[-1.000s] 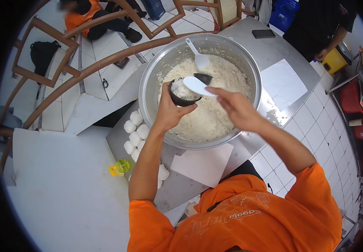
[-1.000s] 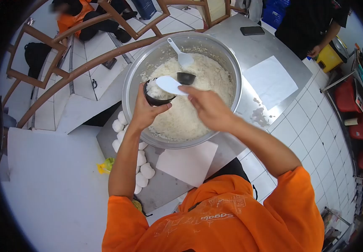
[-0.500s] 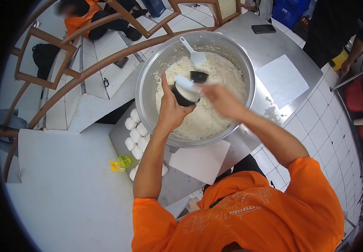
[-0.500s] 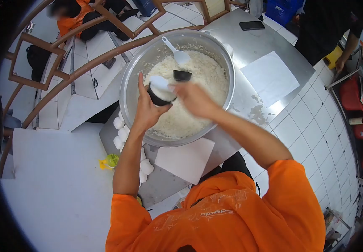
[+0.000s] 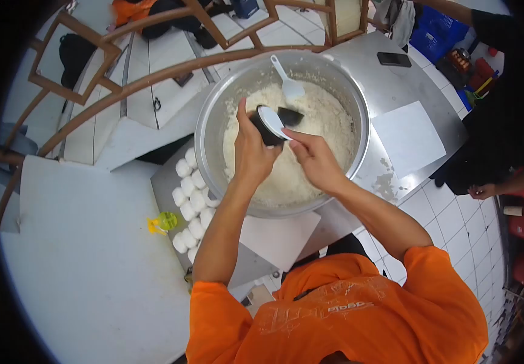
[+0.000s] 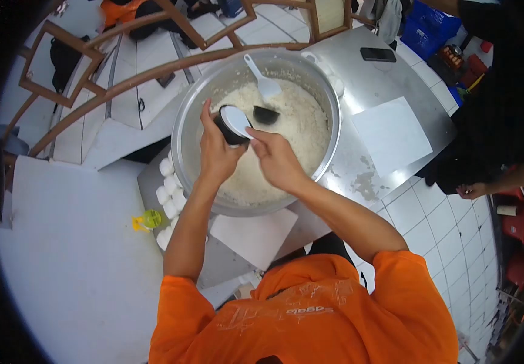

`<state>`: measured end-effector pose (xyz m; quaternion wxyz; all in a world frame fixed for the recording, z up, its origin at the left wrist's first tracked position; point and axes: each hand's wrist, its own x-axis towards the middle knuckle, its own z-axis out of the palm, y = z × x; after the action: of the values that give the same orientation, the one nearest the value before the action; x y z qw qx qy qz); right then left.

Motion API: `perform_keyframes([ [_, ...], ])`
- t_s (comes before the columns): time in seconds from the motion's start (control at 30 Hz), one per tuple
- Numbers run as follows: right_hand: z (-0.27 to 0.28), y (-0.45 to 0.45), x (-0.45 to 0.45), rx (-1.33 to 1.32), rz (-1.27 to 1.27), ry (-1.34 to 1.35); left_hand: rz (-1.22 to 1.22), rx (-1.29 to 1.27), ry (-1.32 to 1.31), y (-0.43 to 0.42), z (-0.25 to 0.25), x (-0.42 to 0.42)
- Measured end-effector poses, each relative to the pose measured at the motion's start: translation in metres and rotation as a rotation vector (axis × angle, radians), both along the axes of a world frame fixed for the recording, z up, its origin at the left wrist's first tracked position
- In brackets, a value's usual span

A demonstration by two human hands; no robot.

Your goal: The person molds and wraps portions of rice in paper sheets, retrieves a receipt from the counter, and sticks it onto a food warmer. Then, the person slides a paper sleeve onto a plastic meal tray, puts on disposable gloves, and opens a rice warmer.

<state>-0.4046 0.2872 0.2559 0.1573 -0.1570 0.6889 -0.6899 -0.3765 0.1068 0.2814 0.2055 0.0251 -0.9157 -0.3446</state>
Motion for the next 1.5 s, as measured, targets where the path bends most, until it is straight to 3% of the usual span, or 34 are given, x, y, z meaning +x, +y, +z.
perform_keyframes([
  [0.1, 0.007, -0.003, 0.0, 0.034, 0.032, -0.058, 0.031, 0.049, 0.046, -0.005, -0.001, 0.0],
  [0.13, 0.001, -0.015, 0.006, -0.005, -0.025, 0.211, 0.068, 0.041, 0.031, -0.004, -0.001, 0.004],
  [0.2, 0.012, -0.016, 0.01, 0.081, 0.166, 0.21, 0.168, 0.041, 0.022, -0.009, 0.008, 0.022],
  [0.3, 0.046, 0.012, -0.008, 0.011, 0.378, 0.038, 0.198, 0.26, 0.068, -0.031, 0.015, 0.085],
  [0.4, 0.065, 0.053, -0.025, 0.014, 0.19, 0.043, 0.209, 0.762, -0.008, -0.054, 0.018, 0.185],
  [0.47, 0.058, 0.068, -0.031, 0.021, 0.161, 0.035, 0.252, 0.948, -0.064, -0.063, -0.001, 0.251],
  [0.57, 0.037, 0.073, -0.026, 0.149, 0.116, 0.028, 0.487, 0.871, -0.188, -0.051, -0.072, 0.304],
  [0.63, 0.026, 0.068, -0.025, 0.292, 0.109, 0.123, 0.49, 0.513, -0.463, -0.045, -0.11, 0.294],
  [0.67, 0.021, 0.065, -0.025, 0.358, 0.107, 0.188, 0.444, 0.425, -0.462, -0.042, -0.138, 0.28],
  [0.73, 0.004, 0.047, -0.026, 0.493, 0.103, 0.541, 0.429, 0.169, -0.535, -0.027, -0.189, 0.249],
  [0.8, 0.013, 0.039, -0.012, 0.889, 0.233, 0.678, 0.477, -0.17, -0.663, -0.008, -0.213, 0.227],
  [0.9, 0.033, 0.04, 0.015, 0.867, -0.008, 0.985, 0.502, -0.088, -0.542, -0.018, -0.187, 0.244],
  [1.03, 0.057, 0.069, 0.074, 0.661, -0.236, 0.677, 0.522, 0.122, 0.119, -0.053, -0.09, 0.283],
  [1.1, 0.054, 0.069, 0.115, 0.618, -0.334, 0.642, 0.309, 0.259, 0.468, -0.06, -0.044, 0.25],
  [1.23, 0.037, 0.053, 0.189, 0.686, -0.331, 0.641, 0.118, -0.202, 0.232, -0.059, 0.007, 0.174],
  [1.4, 0.019, 0.07, 0.266, 0.669, -0.378, 0.451, -0.111, 0.046, 0.477, -0.041, 0.029, 0.178],
  [1.5, -0.018, 0.078, 0.309, 0.823, -0.271, 0.382, -0.312, 0.074, 0.528, -0.015, 0.029, 0.182],
])
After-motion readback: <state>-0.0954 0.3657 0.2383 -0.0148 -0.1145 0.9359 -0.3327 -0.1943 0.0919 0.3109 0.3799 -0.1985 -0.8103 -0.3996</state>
